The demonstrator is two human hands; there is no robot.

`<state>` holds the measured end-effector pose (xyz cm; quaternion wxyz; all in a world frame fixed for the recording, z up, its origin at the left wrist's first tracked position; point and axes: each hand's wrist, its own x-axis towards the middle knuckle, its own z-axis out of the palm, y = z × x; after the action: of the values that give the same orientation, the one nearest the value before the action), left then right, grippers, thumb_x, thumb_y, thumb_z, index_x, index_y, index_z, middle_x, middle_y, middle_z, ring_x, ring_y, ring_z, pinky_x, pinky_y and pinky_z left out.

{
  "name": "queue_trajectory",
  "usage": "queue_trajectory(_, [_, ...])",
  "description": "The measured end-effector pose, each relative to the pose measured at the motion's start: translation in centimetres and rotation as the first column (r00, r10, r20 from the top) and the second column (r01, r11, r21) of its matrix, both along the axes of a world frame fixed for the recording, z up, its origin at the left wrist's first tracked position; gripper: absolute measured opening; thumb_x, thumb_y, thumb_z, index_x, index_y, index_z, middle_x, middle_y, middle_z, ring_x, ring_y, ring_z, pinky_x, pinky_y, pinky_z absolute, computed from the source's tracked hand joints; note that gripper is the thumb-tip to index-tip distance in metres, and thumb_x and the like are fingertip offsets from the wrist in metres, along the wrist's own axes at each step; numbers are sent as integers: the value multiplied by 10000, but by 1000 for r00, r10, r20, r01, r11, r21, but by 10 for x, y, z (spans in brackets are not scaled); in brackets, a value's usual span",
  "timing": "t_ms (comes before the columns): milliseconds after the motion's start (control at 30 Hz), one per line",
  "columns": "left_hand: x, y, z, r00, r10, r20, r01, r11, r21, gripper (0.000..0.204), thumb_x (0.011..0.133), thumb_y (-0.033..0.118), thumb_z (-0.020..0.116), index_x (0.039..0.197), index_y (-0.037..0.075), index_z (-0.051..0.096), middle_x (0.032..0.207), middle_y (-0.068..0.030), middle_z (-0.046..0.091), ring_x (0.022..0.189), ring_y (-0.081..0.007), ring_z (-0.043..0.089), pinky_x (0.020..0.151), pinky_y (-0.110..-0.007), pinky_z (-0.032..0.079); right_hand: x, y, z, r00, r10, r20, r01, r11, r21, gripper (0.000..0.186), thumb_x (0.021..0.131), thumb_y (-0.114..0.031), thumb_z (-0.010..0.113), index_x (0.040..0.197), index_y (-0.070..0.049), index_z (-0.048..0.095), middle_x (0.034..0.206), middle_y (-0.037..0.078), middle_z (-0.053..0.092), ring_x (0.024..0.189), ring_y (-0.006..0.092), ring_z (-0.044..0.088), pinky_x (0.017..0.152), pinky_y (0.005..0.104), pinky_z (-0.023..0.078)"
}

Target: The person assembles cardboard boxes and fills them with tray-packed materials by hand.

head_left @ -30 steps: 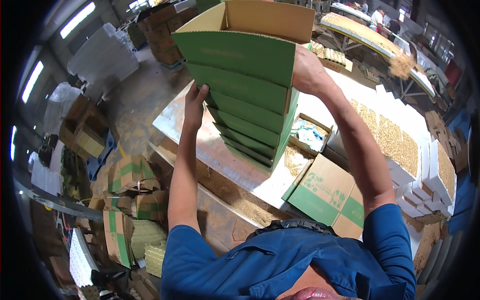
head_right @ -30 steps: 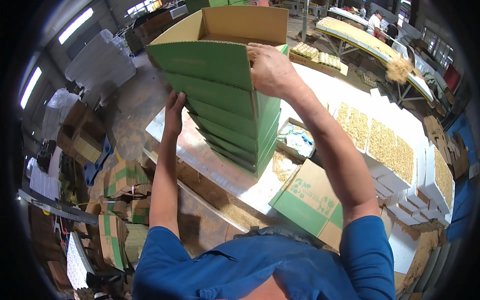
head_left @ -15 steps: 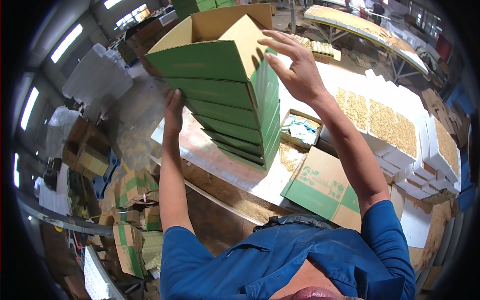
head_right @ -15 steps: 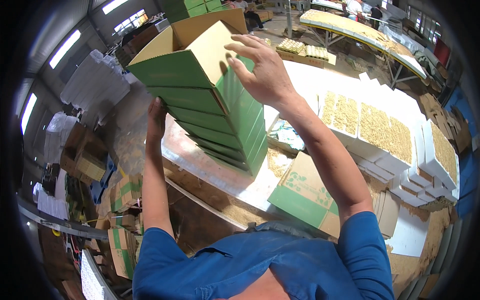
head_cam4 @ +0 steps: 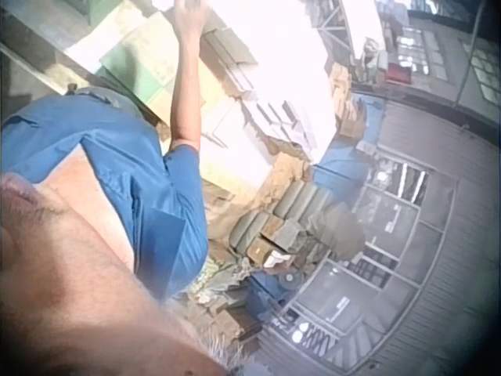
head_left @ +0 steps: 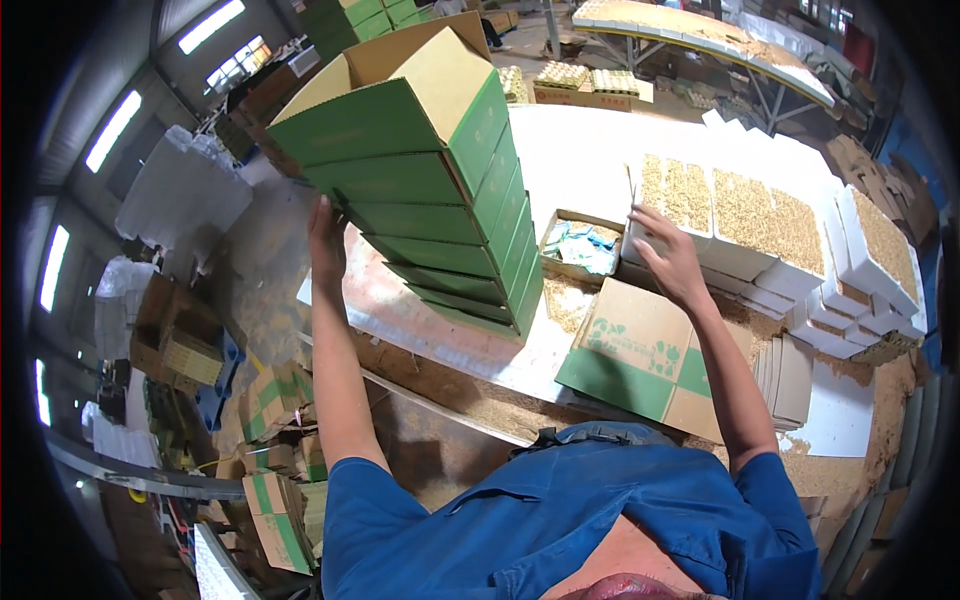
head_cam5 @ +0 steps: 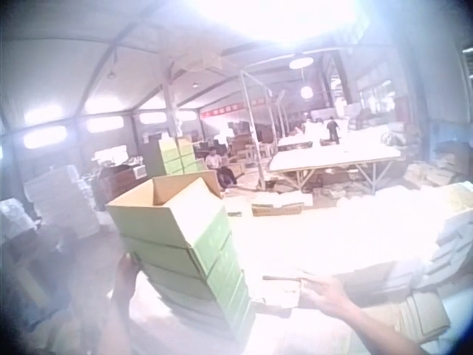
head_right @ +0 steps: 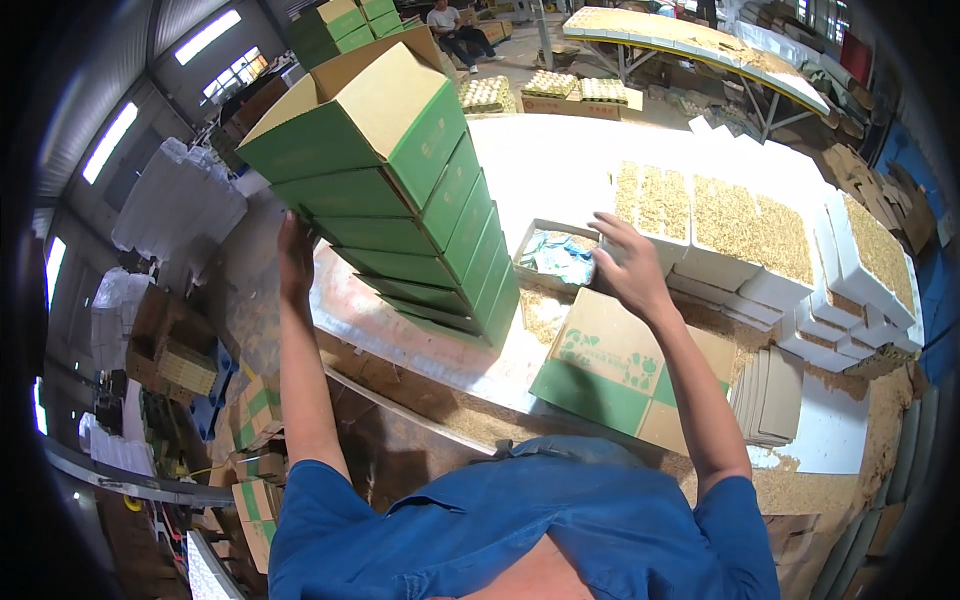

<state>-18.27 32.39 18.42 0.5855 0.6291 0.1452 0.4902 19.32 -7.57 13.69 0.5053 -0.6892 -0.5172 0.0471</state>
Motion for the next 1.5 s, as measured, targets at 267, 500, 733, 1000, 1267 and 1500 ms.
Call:
queue_trajectory(267, [13, -4, 12, 993, 105, -51, -104, 994, 15, 500, 1020, 400, 523, 1379, 52, 532, 1312, -59, 613, 1190, -195, 567, 1033, -366, 407, 20, -69, -96, 963, -126, -238, 114, 992, -62, 365, 852, -76, 659, 1204, 22, 654, 1263, 160, 663, 1208, 240, 613, 1057, 330, 438])
queue_trajectory(500, [14, -15, 8, 990, 126, -67, -124, 992, 26, 545, 1023, 442, 490, 1418, 67, 496, 1346, -64, 592, 1229, -206, 548, 1056, -387, 389, 25, -94, -82, 969, -198, -146, 189, 979, -72, 353, 859, -55, 637, 1207, 7, 655, 1262, 152, 666, 1213, 238, 610, 1057, 330, 437])
queue_trajectory(733, [6, -39, 6, 981, 172, -88, -165, 983, 79, 642, 1031, 463, 436, 1501, 30, 374, 1451, -108, 502, 1303, -253, 497, 1102, -407, 353, 70, -231, -237, 741, -645, -186, 540, 738, -406, 402, 834, -90, 622, 1227, -19, 667, 1253, 190, 660, 1181, 305, 623, 993, 365, 490])
queue_trajectory(1000, [3, -148, -175, 755, 521, -398, -532, 841, 92, 254, 979, 190, 474, 990, 19, 661, 945, -72, 655, 873, -185, 600, 811, -342, 486, 24, -273, -244, 649, -757, -77, 603, 574, -554, 517, 828, -52, 637, 1341, -33, 579, 1284, 249, 617, 1207, 379, 591, 1030, 392, 455])
queue_trajectory(1267, [144, -332, -316, 397, -144, -907, 157, 984, -87, 568, 864, 360, 703, 1275, -21, 606, 1127, -238, 679, 1074, -375, 646, 922, -434, 515, 12, -250, -256, 643, -750, 153, 687, 478, -547, 645, 829, -75, 660, 1435, -37, 443, 1400, 276, 473, 1298, 438, 449, 1073, 454, 390])
queue_trajectory(1500, [124, -345, -286, 558, -17, -830, 45, 999, 10, 388, 831, 205, 740, 1158, 5, 685, 1100, -195, 701, 1012, -345, 674, 890, -395, 524, 22, -267, -267, 602, -797, -44, 693, 549, -468, 598, 833, -62, 612, 1407, 23, 467, 1381, 262, 526, 1293, 418, 493, 1095, 424, 382])
